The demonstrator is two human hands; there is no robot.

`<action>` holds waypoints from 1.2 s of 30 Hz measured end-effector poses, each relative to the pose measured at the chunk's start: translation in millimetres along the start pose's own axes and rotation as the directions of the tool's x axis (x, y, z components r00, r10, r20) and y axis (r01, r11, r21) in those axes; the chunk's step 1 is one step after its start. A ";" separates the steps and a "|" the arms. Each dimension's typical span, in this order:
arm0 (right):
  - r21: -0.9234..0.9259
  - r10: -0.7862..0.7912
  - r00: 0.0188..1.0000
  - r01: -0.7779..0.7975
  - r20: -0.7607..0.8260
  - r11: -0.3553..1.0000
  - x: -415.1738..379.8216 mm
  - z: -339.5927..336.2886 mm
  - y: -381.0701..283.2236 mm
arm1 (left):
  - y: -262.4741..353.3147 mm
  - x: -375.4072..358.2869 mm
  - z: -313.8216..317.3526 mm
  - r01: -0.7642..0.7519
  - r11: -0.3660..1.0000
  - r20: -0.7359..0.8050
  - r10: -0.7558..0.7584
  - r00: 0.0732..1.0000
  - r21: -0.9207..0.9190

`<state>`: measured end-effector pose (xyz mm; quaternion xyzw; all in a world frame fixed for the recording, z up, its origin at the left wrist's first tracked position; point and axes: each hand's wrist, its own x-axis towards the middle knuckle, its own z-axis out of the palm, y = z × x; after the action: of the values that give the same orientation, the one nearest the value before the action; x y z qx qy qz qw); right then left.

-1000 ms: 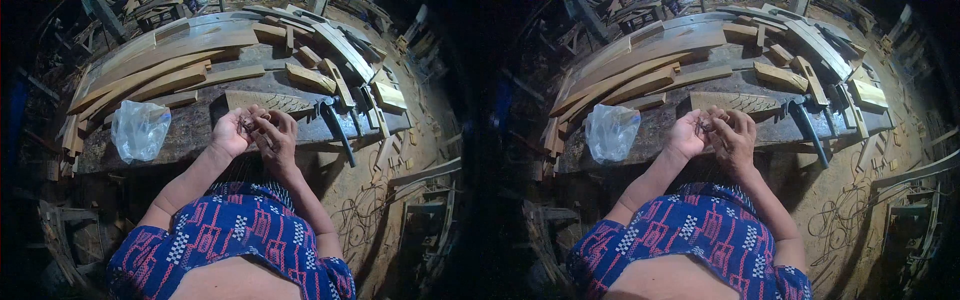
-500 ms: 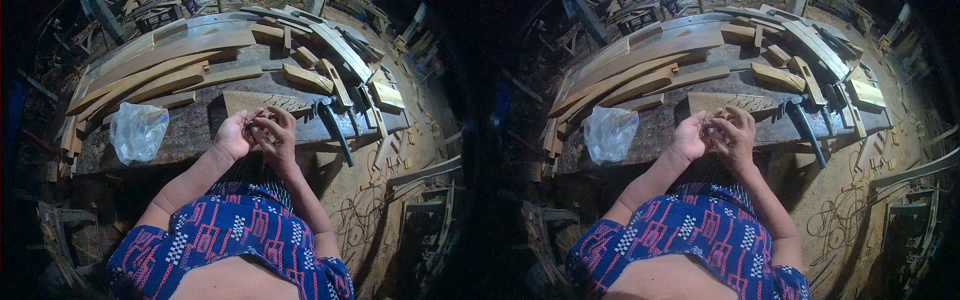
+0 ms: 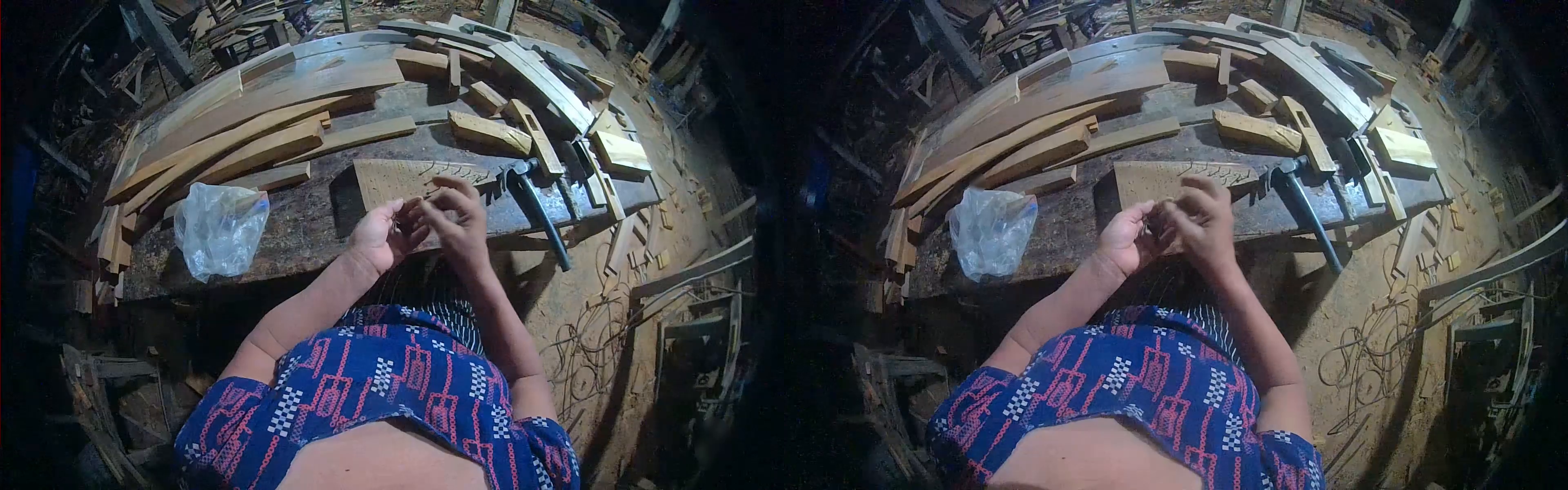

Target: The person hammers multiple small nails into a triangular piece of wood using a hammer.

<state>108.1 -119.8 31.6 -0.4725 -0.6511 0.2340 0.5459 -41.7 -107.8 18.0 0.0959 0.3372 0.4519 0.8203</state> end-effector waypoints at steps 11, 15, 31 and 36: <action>-0.207 0.018 0.998 -0.006 0.056 0.978 -2.8 -22.9 9.5 | -6.8 8.9 -6.7 -0.300 0.728 0.297 0.138 0.945 0.616; -0.209 0.031 0.999 -0.023 0.036 0.978 -9.0 -19.2 11.1 | -5.1 -0.7 0.1 -0.321 0.667 0.316 0.134 0.939 0.673; -0.501 0.039 0.994 -0.086 -0.103 0.861 19.2 -79.9 52.6 | 37.6 44.5 0.4 -0.442 -0.040 0.418 0.412 0.810 0.896; -0.762 0.075 0.971 -0.224 -0.226 0.607 15.0 -116.7 102.6 | 33.8 59.5 2.4 -0.465 -0.126 0.476 0.388 0.790 0.876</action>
<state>254.4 -85.8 -10.9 -0.7338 -0.5964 -0.0694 0.3179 -41.4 -40.2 7.7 0.7409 0.4742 0.3322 0.3404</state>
